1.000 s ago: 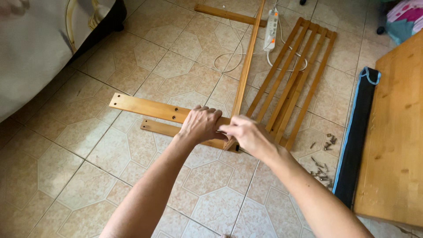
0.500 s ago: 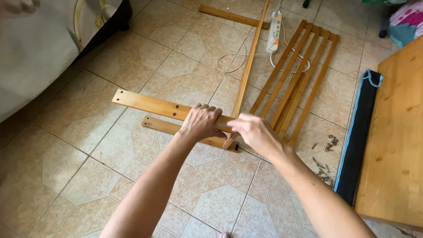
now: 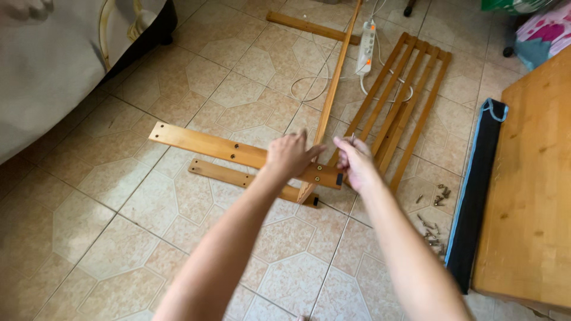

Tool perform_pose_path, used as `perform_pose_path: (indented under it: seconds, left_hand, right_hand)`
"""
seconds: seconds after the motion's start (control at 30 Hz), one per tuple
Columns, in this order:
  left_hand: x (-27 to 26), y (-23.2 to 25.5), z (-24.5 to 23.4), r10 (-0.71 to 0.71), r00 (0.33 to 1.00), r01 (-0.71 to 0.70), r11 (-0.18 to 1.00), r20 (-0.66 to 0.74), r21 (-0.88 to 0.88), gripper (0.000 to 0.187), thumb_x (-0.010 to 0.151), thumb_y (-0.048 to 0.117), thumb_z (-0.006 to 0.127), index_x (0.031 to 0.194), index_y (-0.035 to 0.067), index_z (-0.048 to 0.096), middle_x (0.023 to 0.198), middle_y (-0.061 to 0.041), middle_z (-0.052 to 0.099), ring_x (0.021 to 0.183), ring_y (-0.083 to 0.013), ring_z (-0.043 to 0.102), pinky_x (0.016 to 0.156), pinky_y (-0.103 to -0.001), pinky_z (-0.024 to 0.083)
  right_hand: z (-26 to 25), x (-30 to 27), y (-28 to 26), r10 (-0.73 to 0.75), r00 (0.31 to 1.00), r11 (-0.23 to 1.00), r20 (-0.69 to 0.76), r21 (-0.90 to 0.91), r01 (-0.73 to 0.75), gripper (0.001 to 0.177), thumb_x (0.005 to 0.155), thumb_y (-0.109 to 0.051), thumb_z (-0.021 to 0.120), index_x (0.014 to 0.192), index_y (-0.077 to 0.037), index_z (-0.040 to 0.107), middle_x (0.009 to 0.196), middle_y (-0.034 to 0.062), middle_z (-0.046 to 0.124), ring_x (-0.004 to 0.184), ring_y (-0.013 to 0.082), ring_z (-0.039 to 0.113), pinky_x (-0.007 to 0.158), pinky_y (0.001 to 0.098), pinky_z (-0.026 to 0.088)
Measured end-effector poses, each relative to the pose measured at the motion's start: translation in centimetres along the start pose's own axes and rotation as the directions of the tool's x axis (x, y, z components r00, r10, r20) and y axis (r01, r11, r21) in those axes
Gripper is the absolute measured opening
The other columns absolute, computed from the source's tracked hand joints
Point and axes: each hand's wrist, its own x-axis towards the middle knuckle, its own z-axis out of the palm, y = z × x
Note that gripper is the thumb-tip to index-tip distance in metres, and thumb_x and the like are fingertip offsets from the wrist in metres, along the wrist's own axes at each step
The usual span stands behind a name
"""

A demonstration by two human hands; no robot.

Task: The person assembles a wooden frame by aligning slats and crossbars, then fastening them with screws and an Allen key. They work on multiple joints, tightening each connection before moving to the next section of the frame.

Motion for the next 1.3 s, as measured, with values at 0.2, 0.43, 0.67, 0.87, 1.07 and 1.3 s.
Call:
perform_pose_path:
  seconds: [0.2,0.43,0.67,0.87,1.07,1.3]
  left_hand:
    - [8.2,3.8,6.1,-0.229,0.973,0.22,0.937,0.0,-0.271,0.046,0.1,0.04,0.054,0.132,0.007,0.05,0.124,-0.021,0.068,0.113,-0.0395,0.067,0.093,-0.048,0.055]
    - [8.5,3.5,7.0,-0.212,0.977,0.206,0.916,0.021,-0.343,0.055,0.085,0.011,0.071,0.133,0.004,0.045,0.139,-0.023,0.048,0.113,-0.0403,0.064,0.091,-0.046,0.055]
    - [4.9,-2.8,4.9,-0.047,0.978,-0.011,0.961,-0.201,-0.275,0.047,0.08,-0.004,0.059,0.125,-0.004,0.047,0.124,-0.029,0.051,0.106,-0.0467,0.062,0.086,-0.048,0.054]
    - [-0.5,-8.6,0.0,0.146,0.965,-0.194,0.957,-0.22,-0.217,0.027,0.088,-0.005,0.047,0.115,-0.003,0.052,0.113,-0.025,0.055,0.101,-0.0443,0.061,0.088,-0.05,0.051]
    - [-6.2,-12.2,-4.8,0.258,0.959,-0.275,0.945,-0.116,-0.176,0.018,0.1,0.007,0.046,0.113,-0.004,0.052,0.11,-0.023,0.056,0.097,-0.0398,0.063,0.087,-0.046,0.054]
    - [-9.6,-13.8,-6.3,0.368,0.93,-0.363,0.922,0.01,-0.136,0.022,0.102,0.011,0.045,0.118,-0.003,0.05,0.108,-0.022,0.054,0.088,-0.0411,0.064,0.077,-0.046,0.055]
  right_hand:
    - [0.9,2.2,3.9,0.166,0.977,0.98,-0.134,0.135,-0.148,0.031,0.106,-0.032,0.046,0.112,-0.01,0.067,0.077,0.0009,0.055,0.06,0.0122,0.052,0.057,0.0338,0.057]
    - [2.0,0.9,1.3,0.133,0.987,0.979,0.086,0.143,-0.145,0.036,0.108,-0.031,0.048,0.135,-0.014,0.063,0.111,0.0039,0.071,0.08,0.0149,0.064,0.068,0.0312,0.056]
    - [2.6,-0.3,-0.8,0.177,0.974,0.984,0.139,-0.004,-0.178,0.044,0.106,-0.036,0.041,0.144,-0.021,0.055,0.133,0.0056,0.068,0.103,0.0176,0.067,0.081,0.0325,0.057]
    - [3.2,0.4,-1.9,0.067,0.98,0.997,0.19,0.011,-0.07,0.046,0.105,-0.032,0.047,0.146,-0.012,0.055,0.139,0.0147,0.064,0.109,0.0226,0.067,0.089,0.0356,0.058]
    - [3.6,2.3,-4.7,0.015,0.996,0.99,0.091,0.14,-0.028,0.049,0.104,-0.028,0.05,0.15,-0.011,0.048,0.147,0.0171,0.056,0.118,0.0253,0.065,0.1,0.0391,0.057]
    - [1.0,3.9,-6.4,-0.042,0.996,0.886,0.075,0.463,0.003,0.054,0.106,-0.038,0.038,0.156,-0.019,0.032,0.133,0.0107,0.058,0.117,0.0263,0.057,0.109,0.0533,0.047]
